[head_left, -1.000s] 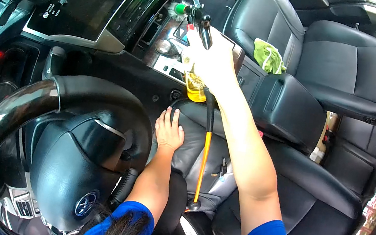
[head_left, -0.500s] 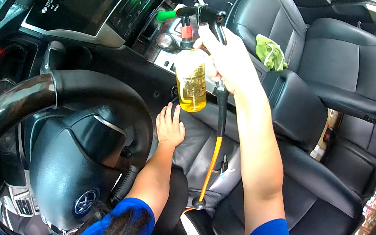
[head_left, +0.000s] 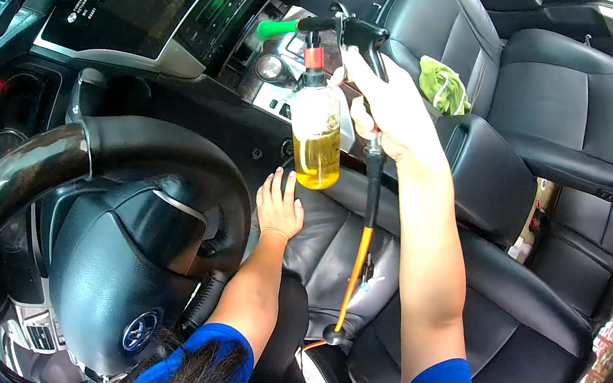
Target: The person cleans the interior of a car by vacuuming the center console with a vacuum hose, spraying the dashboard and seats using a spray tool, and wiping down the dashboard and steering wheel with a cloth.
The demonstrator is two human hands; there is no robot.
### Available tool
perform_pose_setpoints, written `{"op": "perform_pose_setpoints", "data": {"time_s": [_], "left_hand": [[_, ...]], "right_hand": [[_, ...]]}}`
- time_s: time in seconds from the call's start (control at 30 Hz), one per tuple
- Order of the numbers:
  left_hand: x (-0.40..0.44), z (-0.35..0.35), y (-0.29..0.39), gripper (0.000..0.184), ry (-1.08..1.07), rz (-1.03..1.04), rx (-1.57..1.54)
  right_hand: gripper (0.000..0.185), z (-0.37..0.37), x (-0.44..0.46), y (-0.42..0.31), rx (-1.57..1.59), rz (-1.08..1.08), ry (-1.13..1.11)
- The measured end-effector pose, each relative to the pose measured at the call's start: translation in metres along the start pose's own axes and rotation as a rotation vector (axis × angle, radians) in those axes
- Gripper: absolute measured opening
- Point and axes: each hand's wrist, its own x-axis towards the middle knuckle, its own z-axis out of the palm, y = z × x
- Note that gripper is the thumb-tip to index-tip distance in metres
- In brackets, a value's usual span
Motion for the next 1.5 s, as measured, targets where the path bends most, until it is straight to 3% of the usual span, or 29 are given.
{"op": "perform_pose_setpoints", "data": {"time_s": [0.07, 0.2, 0.6, 0.73, 1.0, 1.2, 1.33, 1.5], "left_hand": [[0.0, 0.0, -0.002, 0.065, -0.003, 0.006, -0.007], [0.001, 0.0, 0.0, 0.065, -0.012, -0.004, -0.008], [0.001, -0.001, -0.001, 0.065, -0.016, 0.002, 0.008], [0.001, 0.001, 0.0, 0.065, -0.004, 0.004, 0.008], [0.003, -0.003, 0.002, 0.066, -0.023, 0.009, 0.015], [0.002, -0.003, 0.002, 0.066, -0.034, 0.005, 0.024], [0.002, -0.003, 0.001, 0.066, -0.036, 0.008, 0.03], [0.003, -0.004, 0.002, 0.065, -0.029, 0.014, 0.032]], "right_hand": [[0.032, 0.011, 0.004, 0.004, 0.005, -0.115, 0.112], [0.03, 0.026, 0.007, 0.002, -0.037, -0.192, 0.131], [0.03, -0.006, -0.018, -0.001, -0.089, 0.019, 0.034], [0.029, -0.006, -0.025, 0.014, -0.056, -0.086, 0.234], [0.019, -0.003, -0.044, 0.012, -0.186, -0.077, 0.467], [0.019, -0.006, -0.07, 0.011, -0.256, -0.042, 0.347], [0.02, -0.012, -0.095, 0.025, -0.126, 0.011, 0.319], [0.02, -0.018, -0.137, 0.044, -0.154, 0.064, 0.559]]}}
